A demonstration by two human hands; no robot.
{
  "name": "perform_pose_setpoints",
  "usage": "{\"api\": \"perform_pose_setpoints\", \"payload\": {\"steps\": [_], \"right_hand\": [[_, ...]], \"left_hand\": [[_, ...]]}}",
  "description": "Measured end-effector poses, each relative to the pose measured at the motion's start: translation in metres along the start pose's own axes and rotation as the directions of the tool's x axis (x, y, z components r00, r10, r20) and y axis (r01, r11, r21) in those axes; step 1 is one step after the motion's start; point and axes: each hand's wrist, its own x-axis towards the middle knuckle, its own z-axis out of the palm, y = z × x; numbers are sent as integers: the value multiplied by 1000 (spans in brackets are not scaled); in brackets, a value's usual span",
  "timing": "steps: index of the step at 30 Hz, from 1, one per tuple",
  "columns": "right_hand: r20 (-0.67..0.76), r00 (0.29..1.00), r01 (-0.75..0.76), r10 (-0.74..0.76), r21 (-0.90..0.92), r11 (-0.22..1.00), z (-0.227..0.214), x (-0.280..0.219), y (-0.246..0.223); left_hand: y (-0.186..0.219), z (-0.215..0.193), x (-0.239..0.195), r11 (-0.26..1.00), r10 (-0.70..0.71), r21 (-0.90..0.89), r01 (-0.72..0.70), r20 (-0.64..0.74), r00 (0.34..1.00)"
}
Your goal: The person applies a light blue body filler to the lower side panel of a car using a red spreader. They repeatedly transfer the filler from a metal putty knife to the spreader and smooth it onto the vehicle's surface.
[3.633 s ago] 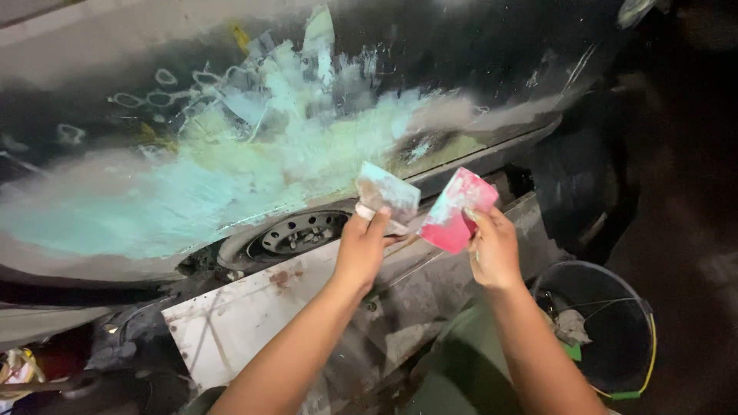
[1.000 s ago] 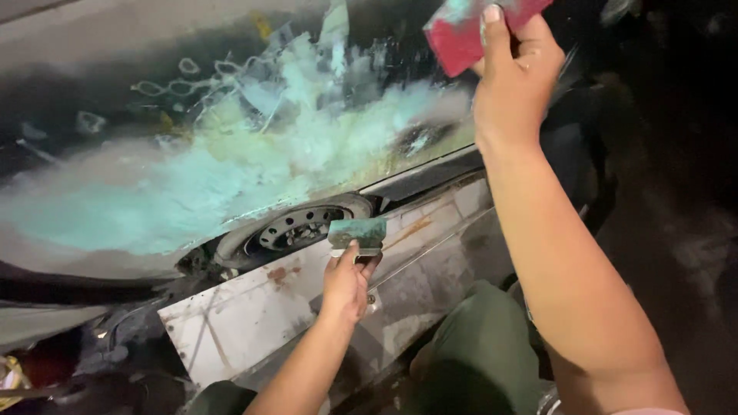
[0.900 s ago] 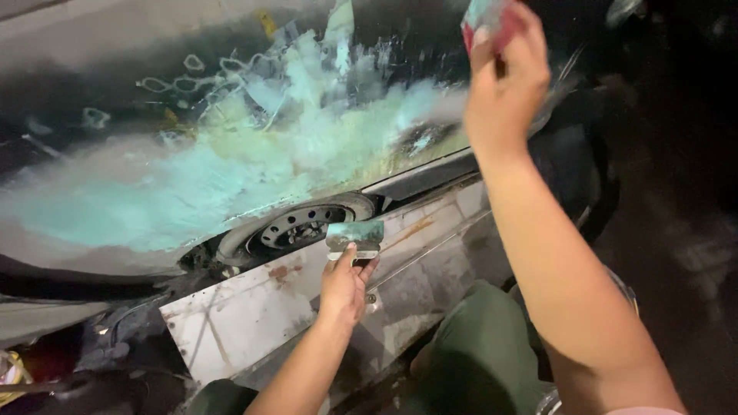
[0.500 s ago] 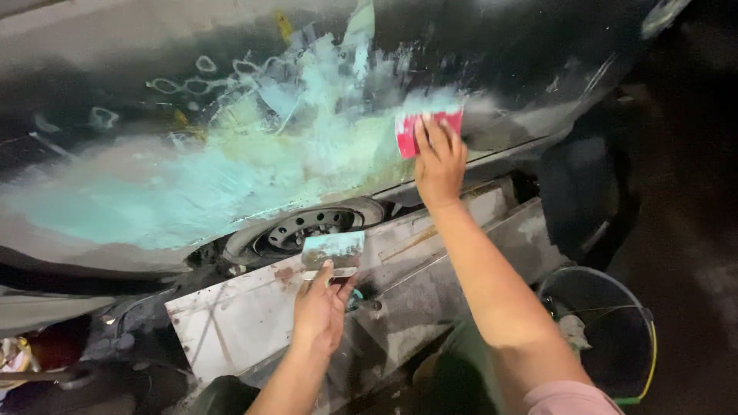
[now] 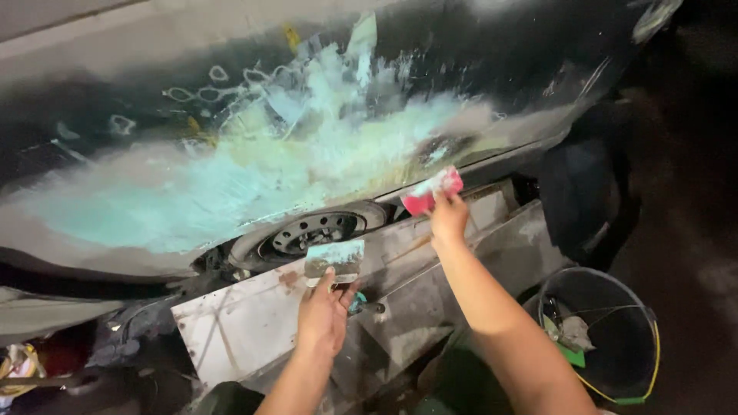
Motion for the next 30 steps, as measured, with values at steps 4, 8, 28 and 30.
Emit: {"api": "perform_pose_setpoints", "payload": {"steps": [4,8,28,30], "right_hand": [[-19,992,-122,125,134,983,69,-64,-123],[19,966,-258,259,168,951,129,-93,-206],[335,898,-398,284,347,849,36,-38,-32],[499,861,55,-97,98,994,61,-6,33]], "left_hand": [[-18,-17,25,996,52,-76,-48,43,998],[-23,-23,24,998,49,-46,-48,15,999],[-43,-2,67,966,158,-223,-129,118,980],[-27,-10,55,992,123,-19,-121,131,984]]}}
